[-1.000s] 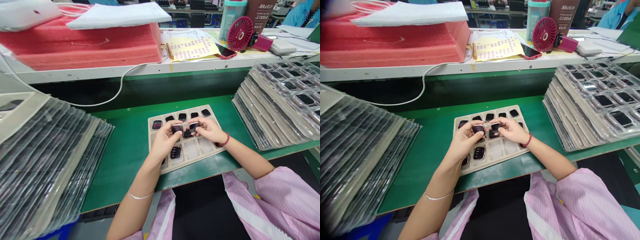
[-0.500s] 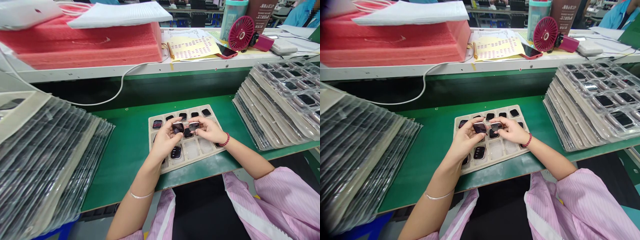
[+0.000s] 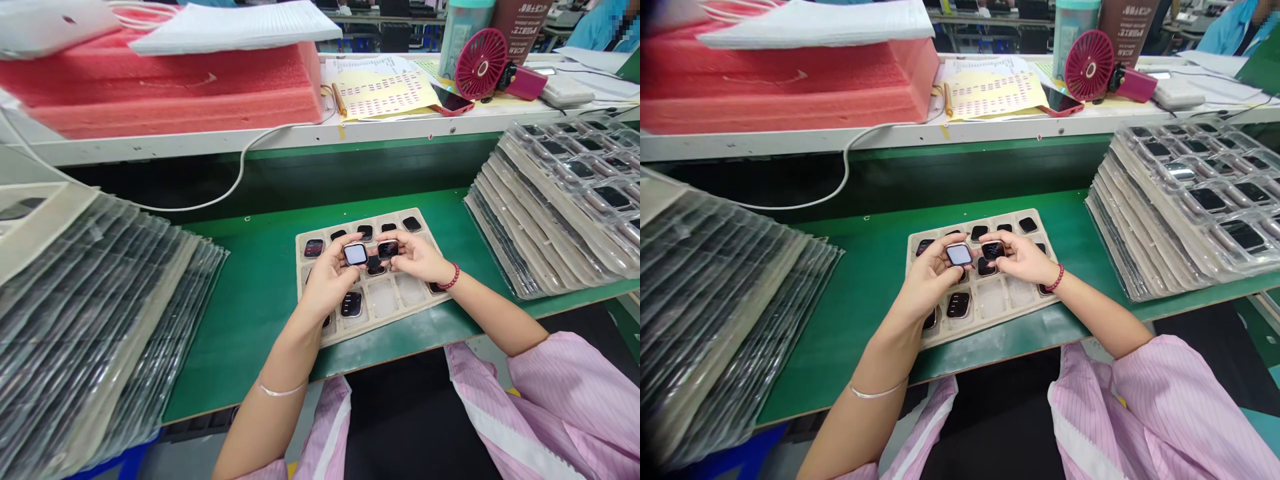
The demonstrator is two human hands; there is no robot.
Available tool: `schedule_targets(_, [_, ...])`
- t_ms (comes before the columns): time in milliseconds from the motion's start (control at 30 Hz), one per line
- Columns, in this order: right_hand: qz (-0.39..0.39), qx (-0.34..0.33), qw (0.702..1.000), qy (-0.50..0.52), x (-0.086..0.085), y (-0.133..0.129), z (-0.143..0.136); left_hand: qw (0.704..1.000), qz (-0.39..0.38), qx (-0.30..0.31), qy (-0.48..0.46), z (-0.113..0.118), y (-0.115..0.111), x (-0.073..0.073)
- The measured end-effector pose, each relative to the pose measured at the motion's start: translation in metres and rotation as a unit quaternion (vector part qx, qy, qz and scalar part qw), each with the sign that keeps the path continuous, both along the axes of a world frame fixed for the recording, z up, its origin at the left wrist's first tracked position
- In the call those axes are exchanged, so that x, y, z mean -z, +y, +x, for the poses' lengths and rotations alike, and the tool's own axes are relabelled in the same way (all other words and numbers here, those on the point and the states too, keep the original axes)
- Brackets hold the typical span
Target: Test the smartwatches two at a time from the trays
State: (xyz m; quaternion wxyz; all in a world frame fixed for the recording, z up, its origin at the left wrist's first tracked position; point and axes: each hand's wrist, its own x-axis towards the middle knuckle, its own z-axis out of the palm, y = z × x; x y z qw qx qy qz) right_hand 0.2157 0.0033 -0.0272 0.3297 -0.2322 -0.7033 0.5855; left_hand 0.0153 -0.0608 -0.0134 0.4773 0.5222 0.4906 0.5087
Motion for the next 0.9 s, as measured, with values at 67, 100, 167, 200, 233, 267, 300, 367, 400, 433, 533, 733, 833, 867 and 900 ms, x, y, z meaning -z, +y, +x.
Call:
schedule_targets(67, [0.008,0.003,1.000,-0.001,0.0001,-0.0002,-0.0002,1.000,0.006,0.006,-0.005,-0.0006,0.0007,0.0012])
schedule_targets(100, [0.012,0.006,1.000,-0.003,0.0000,-0.0003,-0.0003,1.000,0.007,0.008,-0.007,-0.0008,0.0009,0.0016])
schedule_targets(167, [0.028,0.012,0.999,-0.009,-0.0001,-0.0006,-0.0004,1.000,0.008,0.009,-0.009,-0.0010,0.0010,0.0021])
schedule_targets(200, [0.040,0.015,0.999,-0.010,-0.0001,-0.0008,-0.0006,1.000,0.008,0.009,-0.010,-0.0009,0.0010,0.0023])
schedule_targets(233, [0.052,0.017,0.998,-0.008,-0.0001,-0.0010,-0.0007,1.000,0.008,0.008,-0.011,-0.0008,0.0010,0.0025])
schedule_targets(267, [0.064,0.017,0.998,-0.006,0.0000,-0.0011,-0.0009,1.000,0.008,0.008,-0.012,-0.0007,0.0010,0.0027])
schedule_targets(300, [0.072,0.016,0.997,-0.004,0.0002,-0.0012,-0.0010,1.000,0.009,0.007,-0.013,-0.0005,0.0011,0.0029])
schedule_targets(367, [0.077,0.014,0.997,-0.002,0.0009,-0.0010,-0.0011,1.000,0.008,0.006,-0.014,-0.0002,0.0012,0.0034])
schedule_targets(400, [0.073,0.013,0.997,-0.003,0.0012,-0.0008,-0.0010,1.000,0.008,0.006,-0.015,-0.0002,0.0014,0.0036])
schedule_targets(433, [0.067,0.012,0.998,-0.007,0.0015,-0.0005,-0.0008,1.000,0.007,0.007,-0.014,-0.0002,0.0014,0.0037])
schedule_targets(533, [0.052,0.010,0.998,-0.018,0.0015,-0.0001,-0.0003,1.000,0.002,0.009,-0.009,-0.0001,0.0014,0.0035])
schedule_targets(733, [0.038,0.016,0.999,-0.003,0.0009,-0.0005,-0.0009,1.000,0.000,0.004,-0.007,0.0003,0.0001,0.0017])
schedule_targets(833, [0.018,0.024,0.999,-0.020,0.0008,0.0003,-0.0005,1.000,0.000,0.004,-0.004,0.0003,-0.0003,0.0011])
schedule_targets(867, [0.010,0.025,0.999,-0.025,0.0006,0.0006,-0.0001,1.000,-0.001,0.003,-0.004,0.0003,-0.0003,0.0009])
schedule_targets(900, [0.003,0.024,0.999,-0.028,0.0003,0.0010,0.0004,1.000,-0.003,0.002,-0.004,0.0003,-0.0002,0.0008])
